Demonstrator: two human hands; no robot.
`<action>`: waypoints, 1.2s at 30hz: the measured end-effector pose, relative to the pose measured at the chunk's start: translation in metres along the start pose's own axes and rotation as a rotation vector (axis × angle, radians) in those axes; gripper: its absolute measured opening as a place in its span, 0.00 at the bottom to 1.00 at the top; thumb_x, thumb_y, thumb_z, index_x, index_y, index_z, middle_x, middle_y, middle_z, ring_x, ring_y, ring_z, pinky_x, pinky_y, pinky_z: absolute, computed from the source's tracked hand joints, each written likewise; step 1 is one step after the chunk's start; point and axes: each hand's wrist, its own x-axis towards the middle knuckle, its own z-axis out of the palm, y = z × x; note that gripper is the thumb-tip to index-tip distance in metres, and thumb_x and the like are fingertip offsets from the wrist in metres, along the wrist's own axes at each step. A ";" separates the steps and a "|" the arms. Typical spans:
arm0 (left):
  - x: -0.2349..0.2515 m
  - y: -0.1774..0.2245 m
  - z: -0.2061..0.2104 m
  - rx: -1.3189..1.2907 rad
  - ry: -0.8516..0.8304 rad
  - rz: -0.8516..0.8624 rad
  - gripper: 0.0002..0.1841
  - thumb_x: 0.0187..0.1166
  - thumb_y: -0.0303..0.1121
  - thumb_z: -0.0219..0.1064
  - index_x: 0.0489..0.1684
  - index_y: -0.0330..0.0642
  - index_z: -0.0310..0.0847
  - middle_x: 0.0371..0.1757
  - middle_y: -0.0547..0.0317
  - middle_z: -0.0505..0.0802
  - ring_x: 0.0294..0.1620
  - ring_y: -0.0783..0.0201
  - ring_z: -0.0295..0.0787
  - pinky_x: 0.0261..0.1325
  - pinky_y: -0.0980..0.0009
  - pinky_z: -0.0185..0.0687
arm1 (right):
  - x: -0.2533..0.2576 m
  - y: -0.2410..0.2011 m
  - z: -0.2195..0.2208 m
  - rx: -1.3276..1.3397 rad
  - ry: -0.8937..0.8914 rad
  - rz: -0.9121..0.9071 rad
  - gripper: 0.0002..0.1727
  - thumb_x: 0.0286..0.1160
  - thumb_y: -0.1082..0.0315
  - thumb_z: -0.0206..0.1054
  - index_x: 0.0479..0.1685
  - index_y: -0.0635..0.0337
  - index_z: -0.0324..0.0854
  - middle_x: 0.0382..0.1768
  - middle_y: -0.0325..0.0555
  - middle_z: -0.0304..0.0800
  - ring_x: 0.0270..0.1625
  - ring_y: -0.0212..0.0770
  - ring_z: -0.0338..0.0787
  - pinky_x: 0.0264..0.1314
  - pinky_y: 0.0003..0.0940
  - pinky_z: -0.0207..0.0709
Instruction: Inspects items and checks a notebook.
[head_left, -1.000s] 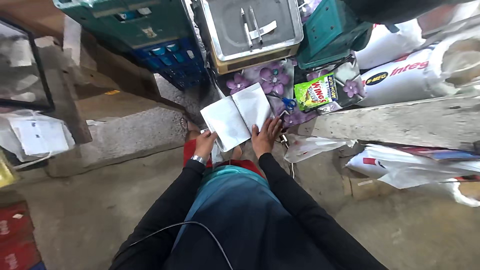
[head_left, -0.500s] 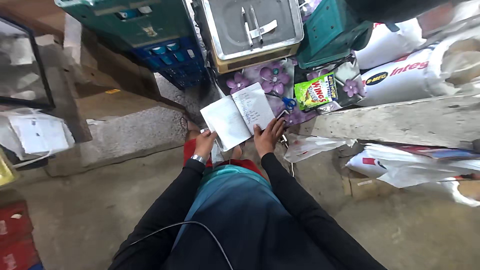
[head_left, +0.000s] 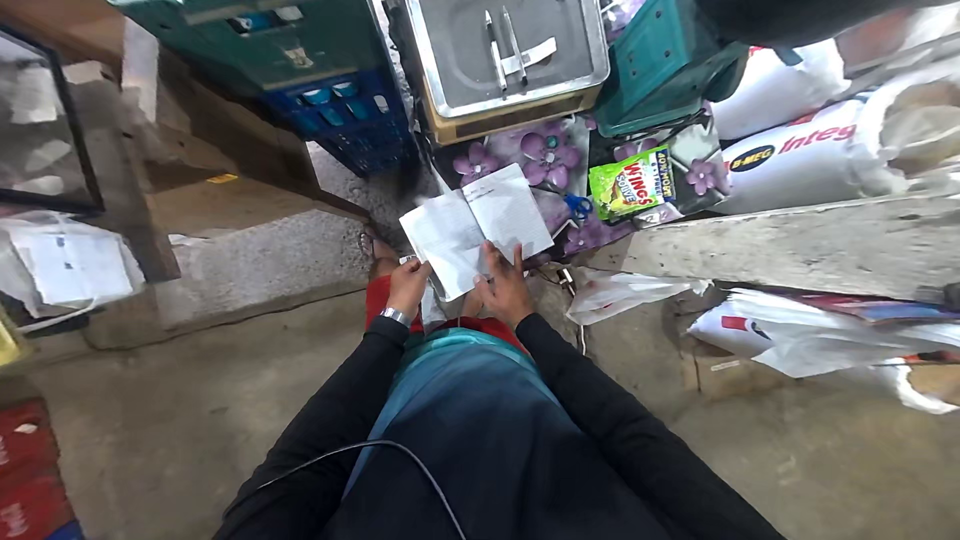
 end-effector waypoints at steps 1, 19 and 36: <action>0.001 0.000 0.000 -0.004 0.002 0.003 0.14 0.83 0.45 0.68 0.42 0.42 0.87 0.40 0.53 0.90 0.39 0.61 0.84 0.45 0.54 0.81 | -0.001 0.000 -0.001 0.033 0.010 0.012 0.36 0.89 0.46 0.49 0.92 0.55 0.61 0.88 0.41 0.69 0.93 0.37 0.60 0.97 0.65 0.21; 0.001 0.004 0.002 -0.032 -0.003 -0.011 0.16 0.80 0.47 0.71 0.48 0.42 0.89 0.46 0.51 0.93 0.45 0.58 0.88 0.50 0.50 0.84 | 0.004 0.026 -0.004 -0.185 0.184 0.478 0.40 0.87 0.40 0.52 0.90 0.58 0.62 0.98 0.49 0.32 0.98 0.52 0.30 0.98 0.59 0.33; 0.003 0.002 0.000 -0.015 -0.003 -0.001 0.16 0.80 0.48 0.72 0.41 0.43 0.87 0.40 0.52 0.90 0.38 0.59 0.84 0.43 0.53 0.82 | -0.001 0.039 -0.006 -0.306 0.229 0.628 0.60 0.75 0.24 0.52 0.96 0.62 0.42 0.97 0.54 0.29 0.98 0.55 0.31 0.96 0.62 0.33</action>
